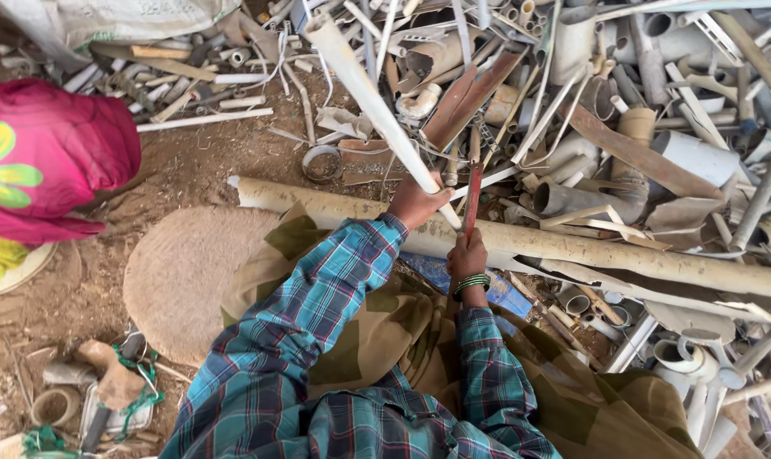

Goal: The person sits on the ground and uses a red-handled scraper to remove material from a white PVC pipe. They rotate the pipe and scrape along its length, generating debris that falls onto the surrounding pile of scrap materials.

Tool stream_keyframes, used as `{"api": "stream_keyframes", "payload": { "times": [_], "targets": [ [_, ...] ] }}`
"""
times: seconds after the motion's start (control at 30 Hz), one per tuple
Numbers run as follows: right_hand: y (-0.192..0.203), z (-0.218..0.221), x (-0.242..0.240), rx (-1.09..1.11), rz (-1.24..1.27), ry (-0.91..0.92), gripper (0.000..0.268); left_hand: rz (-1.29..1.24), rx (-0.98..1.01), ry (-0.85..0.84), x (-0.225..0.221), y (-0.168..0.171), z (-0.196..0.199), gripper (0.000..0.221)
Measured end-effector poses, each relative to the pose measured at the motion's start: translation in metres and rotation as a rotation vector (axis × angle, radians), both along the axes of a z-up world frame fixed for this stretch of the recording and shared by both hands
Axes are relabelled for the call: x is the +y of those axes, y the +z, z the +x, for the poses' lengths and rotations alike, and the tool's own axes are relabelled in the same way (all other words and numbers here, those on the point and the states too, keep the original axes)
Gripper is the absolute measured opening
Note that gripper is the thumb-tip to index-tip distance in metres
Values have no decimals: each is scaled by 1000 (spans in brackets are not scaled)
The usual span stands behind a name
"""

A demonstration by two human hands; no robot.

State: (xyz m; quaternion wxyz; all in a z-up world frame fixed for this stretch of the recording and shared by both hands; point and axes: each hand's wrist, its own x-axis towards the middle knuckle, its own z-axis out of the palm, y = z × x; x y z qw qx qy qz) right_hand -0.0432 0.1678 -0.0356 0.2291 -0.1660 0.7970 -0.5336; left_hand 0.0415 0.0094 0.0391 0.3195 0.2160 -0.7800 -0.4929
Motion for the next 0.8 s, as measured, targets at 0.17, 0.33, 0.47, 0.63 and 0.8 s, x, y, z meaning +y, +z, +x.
{"api": "stream_keyframes", "payload": {
  "times": [0.17, 0.33, 0.47, 0.63, 0.8],
  "targets": [
    [7, -12, -2, 11, -68, -31, 15, 221, 17, -21, 7, -10, -7, 21],
    [9, -13, 9, 27, -106, -59, 16, 504, 146, -250, 3, -38, -13, 16],
    [15, -15, 8, 84, -59, -64, 16, 481, 124, -302, -6, -49, -15, 13],
    [21, -9, 6, 114, -103, -92, 18, 363, 114, -340, -4, -45, -5, 12],
    [18, -3, -4, 120, 27, 9, 20, 413, 92, -337, -1, -36, 0, 13]
  ]
}}
